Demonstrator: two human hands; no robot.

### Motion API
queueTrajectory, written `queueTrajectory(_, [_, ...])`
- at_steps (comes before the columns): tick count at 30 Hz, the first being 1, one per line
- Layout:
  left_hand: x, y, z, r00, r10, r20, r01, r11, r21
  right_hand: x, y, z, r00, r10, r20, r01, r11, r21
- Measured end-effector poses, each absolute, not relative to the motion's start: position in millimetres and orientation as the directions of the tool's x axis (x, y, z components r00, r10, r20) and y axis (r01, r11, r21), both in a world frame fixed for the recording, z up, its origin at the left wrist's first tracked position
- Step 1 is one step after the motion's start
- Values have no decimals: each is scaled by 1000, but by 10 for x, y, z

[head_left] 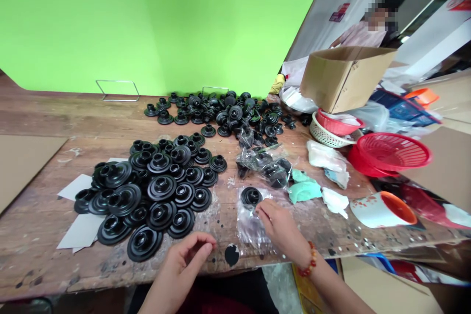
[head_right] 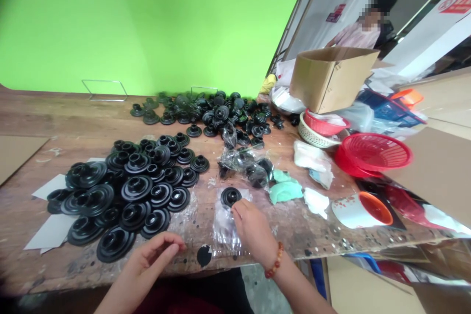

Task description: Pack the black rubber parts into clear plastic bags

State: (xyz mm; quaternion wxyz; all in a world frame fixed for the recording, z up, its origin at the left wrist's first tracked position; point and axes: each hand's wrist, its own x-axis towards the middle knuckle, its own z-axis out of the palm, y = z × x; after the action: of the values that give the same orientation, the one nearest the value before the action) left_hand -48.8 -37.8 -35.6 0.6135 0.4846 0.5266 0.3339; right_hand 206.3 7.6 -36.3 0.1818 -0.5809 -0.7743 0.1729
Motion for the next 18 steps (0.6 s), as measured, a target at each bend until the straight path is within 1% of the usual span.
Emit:
queueTrajectory(2, [-488, -387, -331, 247, 894, -374, -30, 393, 919, 2009, 39, -158, -227, 959, 171, 807, 283, -518])
queueTrajectory(4, [-478, -406, -293, 310, 867, -390, -209, 462, 862, 1872, -54, 2, -236, 928, 290, 780, 358, -513])
queueTrajectory(5, [-470, -416, -273, 342, 858, -383, -301, 487, 820, 1774, -113, 46, -292, 895, 337, 761, 431, -485])
queueTrajectory(7, [-456, -426, -241, 376, 848, -374, -432, 518, 738, 1546, -233, 54, -498, 779, 381, 680, 624, -385])
queueTrajectory(9, [-459, -416, -230, 330, 841, -428, -429, 538, 726, 1327, -318, -6, -697, 611, 375, 545, 791, -277])
queueTrajectory(10, [-470, -403, -232, 267, 844, -465, -394, 536, 747, 1241, -341, -40, -752, 547, 366, 487, 837, -250])
queueTrajectory(11, [-488, -389, -237, 194, 847, -495, -363, 531, 766, 1176, -348, -64, -779, 515, 358, 446, 856, -260])
queueTrajectory(12, [-513, -375, -244, 130, 847, -515, -349, 526, 776, 1134, -340, -75, -782, 515, 351, 422, 852, -309])
queueTrajectory(13, [-543, -363, -251, 82, 846, -526, -364, 517, 775, 1113, -318, -72, -758, 553, 345, 419, 819, -392])
queueTrajectory(14, [-576, -356, -256, 54, 846, -531, -402, 505, 764, 1109, -284, -59, -704, 624, 340, 432, 755, -494])
queueTrajectory(16, [-639, -359, -258, 53, 842, -537, -473, 494, 729, 1124, -186, -32, -525, 802, 287, 455, 549, -701])
queueTrajectory(17, [-665, -367, -253, 67, 841, -536, -484, 498, 720, 1131, -130, -31, -430, 875, 224, 436, 418, -797])
queueTrajectory(18, [-686, -377, -246, 91, 844, -528, -481, 502, 719, 1133, -76, -42, -365, 922, 126, 379, 271, -885])
